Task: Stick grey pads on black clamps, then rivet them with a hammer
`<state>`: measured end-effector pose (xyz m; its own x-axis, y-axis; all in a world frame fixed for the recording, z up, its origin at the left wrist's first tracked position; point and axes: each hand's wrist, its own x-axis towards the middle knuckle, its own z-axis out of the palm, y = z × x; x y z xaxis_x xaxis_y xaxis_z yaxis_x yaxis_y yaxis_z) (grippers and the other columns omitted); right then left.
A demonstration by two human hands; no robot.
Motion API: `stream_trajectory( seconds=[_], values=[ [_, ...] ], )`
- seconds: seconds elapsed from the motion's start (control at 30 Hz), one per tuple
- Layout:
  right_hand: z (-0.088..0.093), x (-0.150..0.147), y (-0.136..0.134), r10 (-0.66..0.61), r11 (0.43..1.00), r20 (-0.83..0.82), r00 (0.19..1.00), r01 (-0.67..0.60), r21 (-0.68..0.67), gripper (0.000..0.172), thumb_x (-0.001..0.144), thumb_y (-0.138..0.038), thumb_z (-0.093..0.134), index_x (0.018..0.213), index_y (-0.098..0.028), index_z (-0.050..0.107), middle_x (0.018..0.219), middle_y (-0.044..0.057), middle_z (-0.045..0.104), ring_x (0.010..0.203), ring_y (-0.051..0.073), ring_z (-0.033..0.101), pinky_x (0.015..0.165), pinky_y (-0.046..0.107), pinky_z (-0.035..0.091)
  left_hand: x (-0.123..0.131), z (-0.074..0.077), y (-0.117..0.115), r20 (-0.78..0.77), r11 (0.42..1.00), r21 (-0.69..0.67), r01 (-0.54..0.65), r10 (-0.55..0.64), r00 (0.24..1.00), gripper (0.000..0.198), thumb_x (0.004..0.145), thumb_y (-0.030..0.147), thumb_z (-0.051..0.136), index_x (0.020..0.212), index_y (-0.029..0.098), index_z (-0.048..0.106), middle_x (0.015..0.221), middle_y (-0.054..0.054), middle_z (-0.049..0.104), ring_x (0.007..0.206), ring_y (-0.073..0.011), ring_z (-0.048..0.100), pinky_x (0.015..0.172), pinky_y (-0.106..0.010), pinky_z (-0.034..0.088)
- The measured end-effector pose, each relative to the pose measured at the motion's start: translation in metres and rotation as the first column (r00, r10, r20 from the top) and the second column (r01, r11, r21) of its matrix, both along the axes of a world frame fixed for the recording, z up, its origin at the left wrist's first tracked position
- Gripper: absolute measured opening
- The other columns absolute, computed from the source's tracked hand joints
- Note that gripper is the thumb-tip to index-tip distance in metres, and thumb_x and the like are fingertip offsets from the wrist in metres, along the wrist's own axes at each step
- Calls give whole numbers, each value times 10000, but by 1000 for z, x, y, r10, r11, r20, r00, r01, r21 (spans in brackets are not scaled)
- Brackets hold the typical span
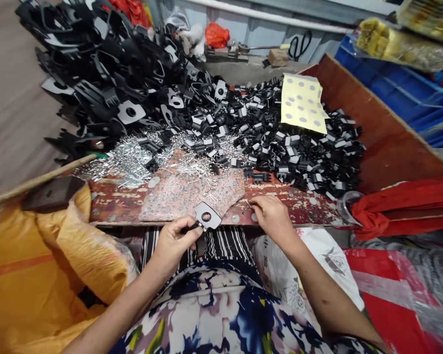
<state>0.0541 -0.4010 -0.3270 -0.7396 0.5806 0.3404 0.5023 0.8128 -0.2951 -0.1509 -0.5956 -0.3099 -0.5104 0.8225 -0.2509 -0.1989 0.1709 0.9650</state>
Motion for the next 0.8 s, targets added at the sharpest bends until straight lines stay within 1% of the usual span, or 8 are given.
stream_trajectory(
  seconds=[0.1,0.2,0.3,0.43,0.53,0.63,0.73,0.8],
  values=[
    [-6,-6,6,43,967,233,972,-99,234,203,922,-40,563,861,-180,698,777,92,707,774,265,611,799,399,471,6,1,5,99,1000,4,-18,17,995,322,714,337,806,560,182,569,616,21,504,533,-97,460,474,-210,389],
    [-11,-15,10,63,927,316,947,-173,334,215,904,-36,562,789,-175,677,739,107,668,749,269,571,785,406,455,8,0,7,204,999,17,-40,36,978,334,707,341,806,565,174,553,617,28,494,504,-81,454,463,-206,387],
    [-12,-13,24,93,950,248,964,-161,268,186,863,-30,575,841,-151,716,814,126,695,817,282,606,801,412,479,4,-1,3,310,996,41,-76,59,949,299,695,338,818,606,164,592,654,19,526,514,-79,479,471,-208,422],
    [11,-9,25,144,990,-88,986,-143,16,211,919,-93,574,991,-175,754,926,85,744,903,249,681,826,387,542,-2,1,-1,440,980,108,-169,105,892,306,694,400,838,659,154,659,673,-5,555,561,-113,502,453,-234,482],
    [40,-21,-8,214,963,-280,936,-250,-101,212,967,-134,594,1073,-226,752,962,44,764,904,210,711,912,400,572,-4,2,2,496,959,118,-257,167,852,377,712,495,841,726,142,710,708,-30,608,582,-131,527,405,-232,470],
    [58,-47,-48,351,903,-374,858,-415,-105,250,959,-81,593,1093,-232,739,966,27,767,881,180,709,1087,464,527,-3,1,5,533,950,107,-294,195,823,368,704,469,878,741,139,719,729,-28,634,578,-113,521,376,-193,416],
    [59,-73,-71,448,844,-400,800,-525,-106,264,956,-45,555,1052,-206,741,916,32,745,865,169,691,1133,485,502,-3,0,5,579,943,113,-312,193,792,322,679,382,919,735,147,707,737,-11,632,591,-103,522,387,-180,420],
    [54,-84,-75,475,832,-385,791,-546,-96,273,966,-49,531,1055,-199,741,903,39,734,867,170,681,1134,491,503,-4,0,4,616,936,122,-331,191,765,312,686,367,925,775,151,718,744,-4,630,606,-106,534,409,-188,451]
  ],
)
